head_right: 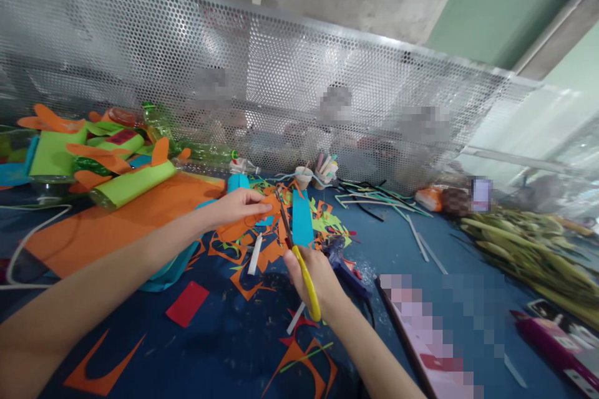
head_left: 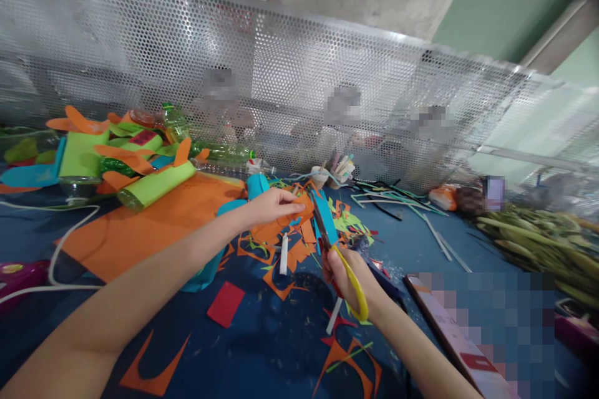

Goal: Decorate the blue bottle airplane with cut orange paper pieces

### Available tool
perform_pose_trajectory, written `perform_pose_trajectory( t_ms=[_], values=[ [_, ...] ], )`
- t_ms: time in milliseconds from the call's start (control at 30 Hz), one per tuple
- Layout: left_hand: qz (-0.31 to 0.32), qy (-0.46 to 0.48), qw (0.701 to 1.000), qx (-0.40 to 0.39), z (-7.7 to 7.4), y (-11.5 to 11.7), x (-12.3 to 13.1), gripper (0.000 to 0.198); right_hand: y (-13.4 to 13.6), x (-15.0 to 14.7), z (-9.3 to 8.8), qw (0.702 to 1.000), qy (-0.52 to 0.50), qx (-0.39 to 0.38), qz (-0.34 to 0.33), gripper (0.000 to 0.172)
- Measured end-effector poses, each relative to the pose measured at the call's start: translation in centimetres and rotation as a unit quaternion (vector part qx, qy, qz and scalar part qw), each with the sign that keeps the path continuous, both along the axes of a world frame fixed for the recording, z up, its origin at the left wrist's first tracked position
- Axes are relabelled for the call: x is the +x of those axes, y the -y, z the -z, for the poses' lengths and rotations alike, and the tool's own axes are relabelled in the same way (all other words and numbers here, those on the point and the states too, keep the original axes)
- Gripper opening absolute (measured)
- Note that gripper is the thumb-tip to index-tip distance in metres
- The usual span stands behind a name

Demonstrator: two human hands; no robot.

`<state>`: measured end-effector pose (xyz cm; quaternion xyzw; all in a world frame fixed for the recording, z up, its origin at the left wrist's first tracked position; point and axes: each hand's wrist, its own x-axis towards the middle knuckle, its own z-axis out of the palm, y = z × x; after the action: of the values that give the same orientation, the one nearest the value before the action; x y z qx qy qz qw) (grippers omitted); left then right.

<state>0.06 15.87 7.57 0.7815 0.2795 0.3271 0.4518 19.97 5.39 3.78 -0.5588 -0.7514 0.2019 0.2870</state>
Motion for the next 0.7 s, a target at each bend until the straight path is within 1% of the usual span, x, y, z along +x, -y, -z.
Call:
perform_pose_trajectory(
  t_ms=[100, 300, 500, 700],
  values=[
    [0.007, -0.008, 1.0, -0.01, -0.02, -0.11, -0.1, 0.031, 0.04, -0.03, 0.03, 1.0, -0.024, 0.001, 0.011, 0.049],
    [0.017, -0.012, 1.0, -0.02, -0.13, -0.25, -0.2, 0.029, 0.08, -0.07, 0.03, 0.999, -0.048, 0.008, 0.014, 0.05],
    [0.023, -0.019, 0.999, -0.033, -0.27, -0.33, -0.41, 0.027, 0.04, 0.08, 0.17, 0.999, -0.044, 0.004, 0.007, 0.048],
    [0.03, -0.039, 0.998, -0.025, -0.16, -0.86, -0.74, 0.028, -0.13, 0.23, 0.53, 0.999, -0.031, -0.009, -0.001, 0.045]
  ],
)
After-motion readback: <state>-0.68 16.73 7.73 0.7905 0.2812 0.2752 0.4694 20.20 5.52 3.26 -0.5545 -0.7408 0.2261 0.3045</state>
